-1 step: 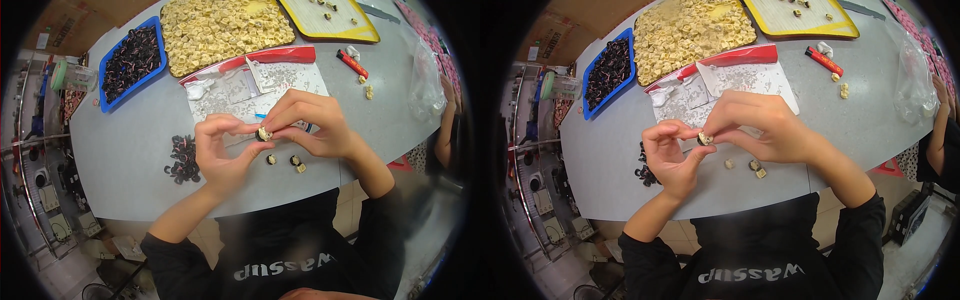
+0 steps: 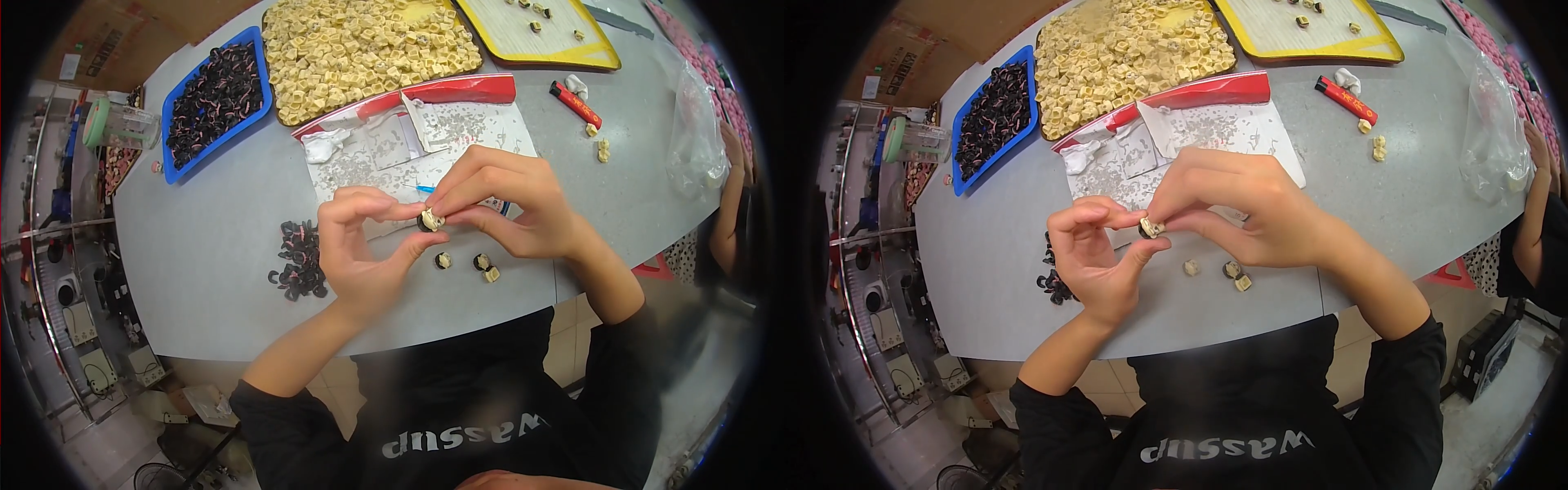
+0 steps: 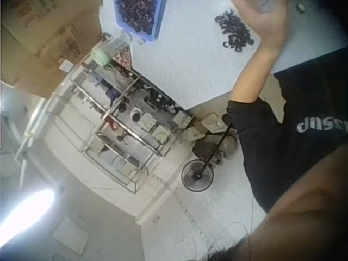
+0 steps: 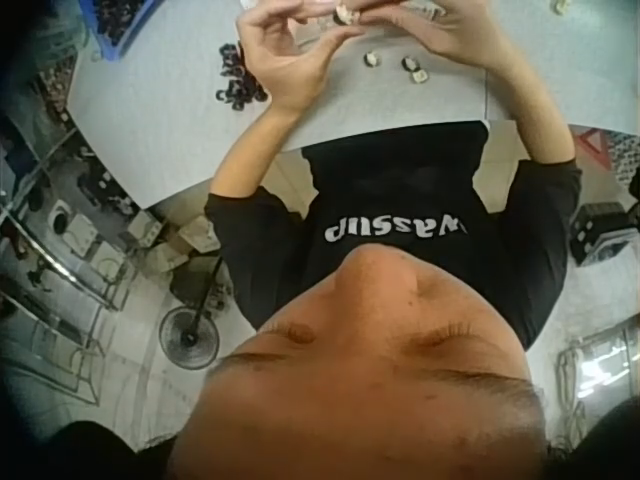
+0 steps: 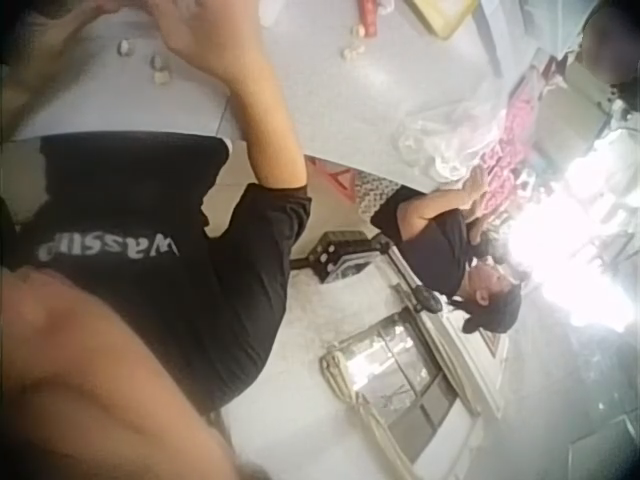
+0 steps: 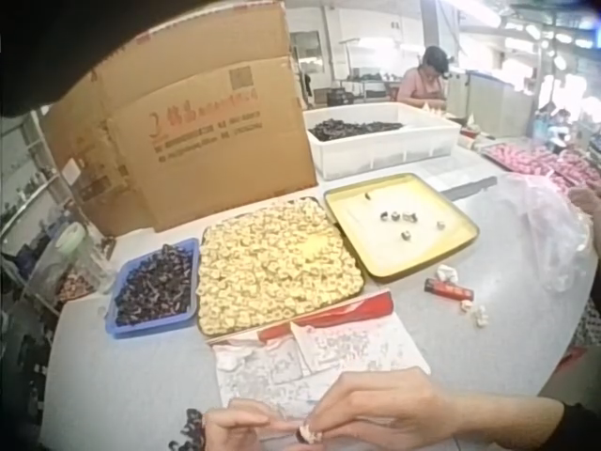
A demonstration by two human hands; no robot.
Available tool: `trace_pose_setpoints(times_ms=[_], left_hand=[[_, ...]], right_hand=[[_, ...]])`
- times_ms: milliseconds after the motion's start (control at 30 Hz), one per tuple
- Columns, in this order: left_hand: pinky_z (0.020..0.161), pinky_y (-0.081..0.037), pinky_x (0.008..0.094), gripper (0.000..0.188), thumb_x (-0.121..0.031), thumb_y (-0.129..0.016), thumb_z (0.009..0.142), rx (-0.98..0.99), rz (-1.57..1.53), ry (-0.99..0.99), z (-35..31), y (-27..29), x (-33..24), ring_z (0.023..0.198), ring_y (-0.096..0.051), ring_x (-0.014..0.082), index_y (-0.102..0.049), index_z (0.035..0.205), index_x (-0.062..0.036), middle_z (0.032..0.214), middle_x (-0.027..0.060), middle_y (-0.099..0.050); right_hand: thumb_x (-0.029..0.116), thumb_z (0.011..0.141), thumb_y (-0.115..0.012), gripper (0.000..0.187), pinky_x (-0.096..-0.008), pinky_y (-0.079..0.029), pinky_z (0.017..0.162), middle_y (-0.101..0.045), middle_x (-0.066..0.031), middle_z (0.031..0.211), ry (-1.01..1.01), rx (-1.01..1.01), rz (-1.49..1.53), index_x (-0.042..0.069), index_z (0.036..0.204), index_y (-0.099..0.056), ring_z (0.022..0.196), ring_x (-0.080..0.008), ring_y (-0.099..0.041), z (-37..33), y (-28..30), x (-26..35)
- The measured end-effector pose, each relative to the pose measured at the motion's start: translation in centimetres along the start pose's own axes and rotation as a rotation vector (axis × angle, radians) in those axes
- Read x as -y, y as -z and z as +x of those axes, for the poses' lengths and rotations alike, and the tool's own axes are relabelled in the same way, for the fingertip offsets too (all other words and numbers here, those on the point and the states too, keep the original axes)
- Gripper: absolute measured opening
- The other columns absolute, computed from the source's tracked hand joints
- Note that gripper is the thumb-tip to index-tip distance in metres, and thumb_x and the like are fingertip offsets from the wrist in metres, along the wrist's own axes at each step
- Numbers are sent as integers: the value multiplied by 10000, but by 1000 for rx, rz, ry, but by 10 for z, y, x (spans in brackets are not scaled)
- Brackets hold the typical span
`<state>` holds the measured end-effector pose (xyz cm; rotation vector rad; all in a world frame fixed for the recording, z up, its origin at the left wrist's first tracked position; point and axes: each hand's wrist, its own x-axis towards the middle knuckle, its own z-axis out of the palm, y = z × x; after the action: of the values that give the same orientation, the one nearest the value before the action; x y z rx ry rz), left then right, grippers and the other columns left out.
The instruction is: Glue small black components onto gold-colored toy parts at a factory production line.
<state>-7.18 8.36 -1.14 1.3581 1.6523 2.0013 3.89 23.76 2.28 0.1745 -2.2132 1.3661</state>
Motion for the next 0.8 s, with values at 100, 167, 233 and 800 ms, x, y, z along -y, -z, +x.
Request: trace_pose_setpoints(times_ms=[100, 167, 233, 800], left_hand=[[748, -431, 283, 545, 23, -794, 596, 17, 56, -48, 0, 2, -2, 823, -513, 161, -426, 989, -55, 836, 78, -627], [749, -433, 275, 555, 10, -793, 616, 63, 141, -108, 0, 3, -4, 829, -505, 167, -402, 1003, -63, 825, 83, -576], [741, -434, 271, 547, 10, -792, 618, 73, 153, -132, 0, 4, -7, 823, -501, 167, -403, 995, -64, 828, 85, -577], [632, -449, 218, 496, -33, -783, 656, 143, 239, -232, -2, 7, -15, 791, -489, 156, -413, 982, -93, 792, 67, -619]], right_hand=[[-44, 701, -668, 154, -266, -495, 666, -629, -88, 825, -71, 18, 121, 23, 829, -615, 780, -196, -613, 0, 2, 2], [-50, 710, -661, 138, -271, -493, 678, -630, -96, 847, -101, 31, 162, 11, 823, -611, 783, -191, -611, 1, 2, 1], [-56, 719, -655, 123, -275, -492, 690, -630, -105, 869, -142, 41, 211, -1, 818, -608, 787, -187, -609, 0, 0, 1], [-41, 753, -670, 336, -284, -504, 754, -589, -168, 954, -585, 85, 992, 58, 868, -370, 851, -165, -586, -5, -7, 7]])
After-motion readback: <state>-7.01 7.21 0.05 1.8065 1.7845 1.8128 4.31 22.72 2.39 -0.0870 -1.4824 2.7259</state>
